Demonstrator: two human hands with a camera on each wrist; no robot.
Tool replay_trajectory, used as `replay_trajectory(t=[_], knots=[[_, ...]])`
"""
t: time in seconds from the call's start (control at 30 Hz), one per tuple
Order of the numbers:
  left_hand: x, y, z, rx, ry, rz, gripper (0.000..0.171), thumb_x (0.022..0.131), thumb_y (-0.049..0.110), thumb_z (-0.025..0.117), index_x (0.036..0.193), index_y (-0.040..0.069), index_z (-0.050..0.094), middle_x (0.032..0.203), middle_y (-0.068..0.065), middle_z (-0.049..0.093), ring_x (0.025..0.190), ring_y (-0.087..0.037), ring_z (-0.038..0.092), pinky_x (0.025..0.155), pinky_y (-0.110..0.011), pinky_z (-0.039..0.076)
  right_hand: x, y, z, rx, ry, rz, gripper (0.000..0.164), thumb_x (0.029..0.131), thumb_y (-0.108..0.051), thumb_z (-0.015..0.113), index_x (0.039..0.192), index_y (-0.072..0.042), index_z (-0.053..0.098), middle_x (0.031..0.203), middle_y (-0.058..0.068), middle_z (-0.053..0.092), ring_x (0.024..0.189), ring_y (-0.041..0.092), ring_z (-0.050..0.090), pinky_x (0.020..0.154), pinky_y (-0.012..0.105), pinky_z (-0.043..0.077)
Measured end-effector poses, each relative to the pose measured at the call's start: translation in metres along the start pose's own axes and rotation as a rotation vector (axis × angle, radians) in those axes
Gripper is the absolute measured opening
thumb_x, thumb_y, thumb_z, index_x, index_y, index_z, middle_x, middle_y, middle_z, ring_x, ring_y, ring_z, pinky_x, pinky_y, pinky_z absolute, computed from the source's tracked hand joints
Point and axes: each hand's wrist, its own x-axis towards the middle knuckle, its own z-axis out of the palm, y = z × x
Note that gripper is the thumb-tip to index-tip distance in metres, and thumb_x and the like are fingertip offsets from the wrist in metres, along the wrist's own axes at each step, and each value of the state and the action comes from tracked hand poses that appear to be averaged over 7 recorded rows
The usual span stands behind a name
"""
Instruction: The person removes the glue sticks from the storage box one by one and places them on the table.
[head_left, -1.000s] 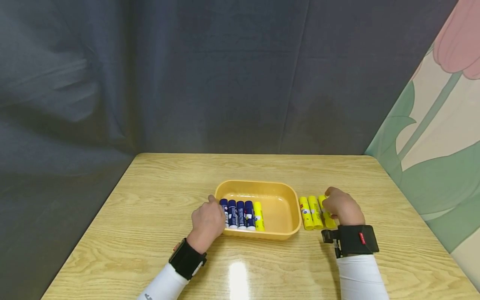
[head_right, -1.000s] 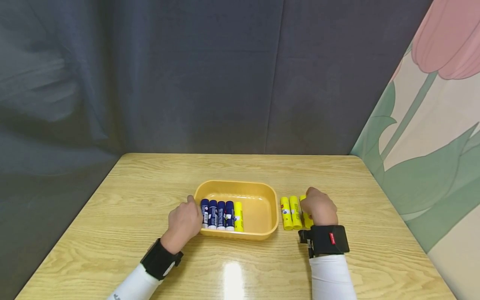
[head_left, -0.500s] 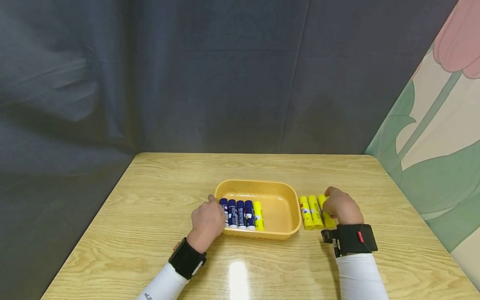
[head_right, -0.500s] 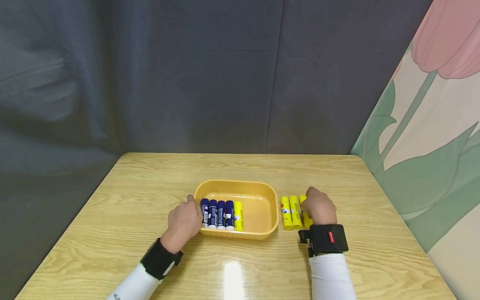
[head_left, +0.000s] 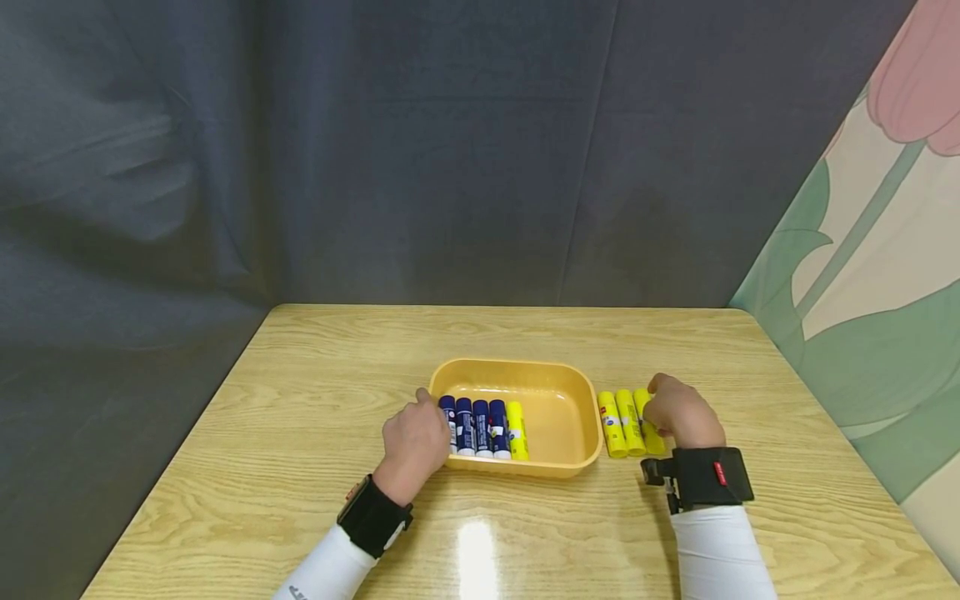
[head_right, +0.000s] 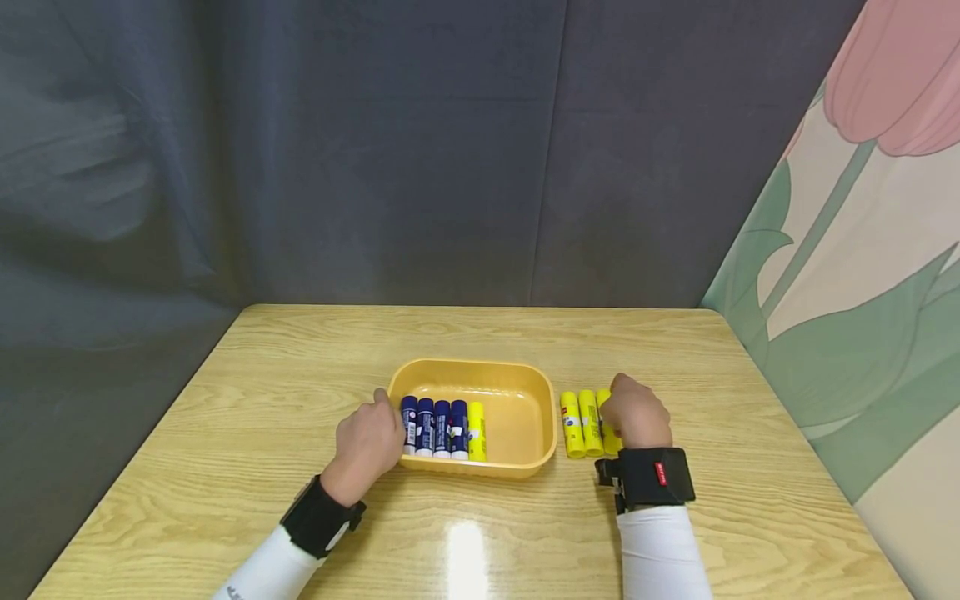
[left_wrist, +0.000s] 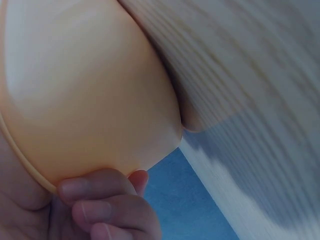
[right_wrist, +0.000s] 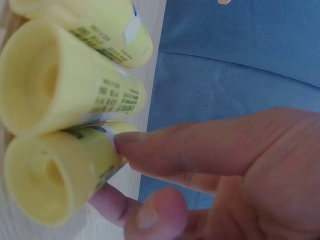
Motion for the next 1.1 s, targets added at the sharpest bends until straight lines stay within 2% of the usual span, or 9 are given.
replay_trajectory(t=[0.57,0.87,0.97,1.1], knots=[[0.0,0.001,-0.002,0.022,-0.012,-0.004,0.049,0.101,0.023,0.05,0.131,-0.015,0.05,0.071,-0.016,0.062,0.052,-0.023,0.06,0.045,-0.036,0.046,0.0,-0.003,-0.002,-0.01,0.007,0.01,0.056,0.091,-0.006,0.058,0.138,0.015,0.037,0.12,0.035,0.053,0.081,0.032,0.059,0.065,0.034,0.048],[0.0,0.001,-0.003,0.015,-0.002,-0.004,0.047,0.101,0.023,0.05,0.129,-0.015,0.051,0.07,-0.016,0.061,0.052,-0.024,0.06,0.045,-0.037,0.046,-0.003,-0.001,-0.007,0.0,0.012,-0.001,0.058,0.091,-0.009,0.056,0.138,0.016,0.035,0.123,0.036,0.052,0.083,0.032,0.061,0.067,0.037,0.049],[0.0,0.001,-0.002,0.015,-0.002,0.001,0.048,0.101,0.023,0.049,0.13,-0.015,0.051,0.071,-0.017,0.062,0.052,-0.024,0.06,0.044,-0.037,0.046,-0.007,-0.003,-0.01,-0.012,0.082,-0.021,0.056,0.092,-0.013,0.056,0.138,0.016,0.037,0.123,0.037,0.053,0.09,0.039,0.062,0.071,0.044,0.05],[0.0,0.0,-0.001,0.012,-0.021,-0.001,0.05,0.102,0.024,0.049,0.132,-0.015,0.05,0.07,-0.015,0.061,0.05,-0.022,0.057,0.044,-0.035,0.045,-0.015,-0.013,-0.011,-0.023,0.259,-0.068,0.051,0.095,-0.018,0.055,0.134,0.012,0.045,0.123,0.037,0.055,0.097,0.046,0.06,0.071,0.05,0.049]])
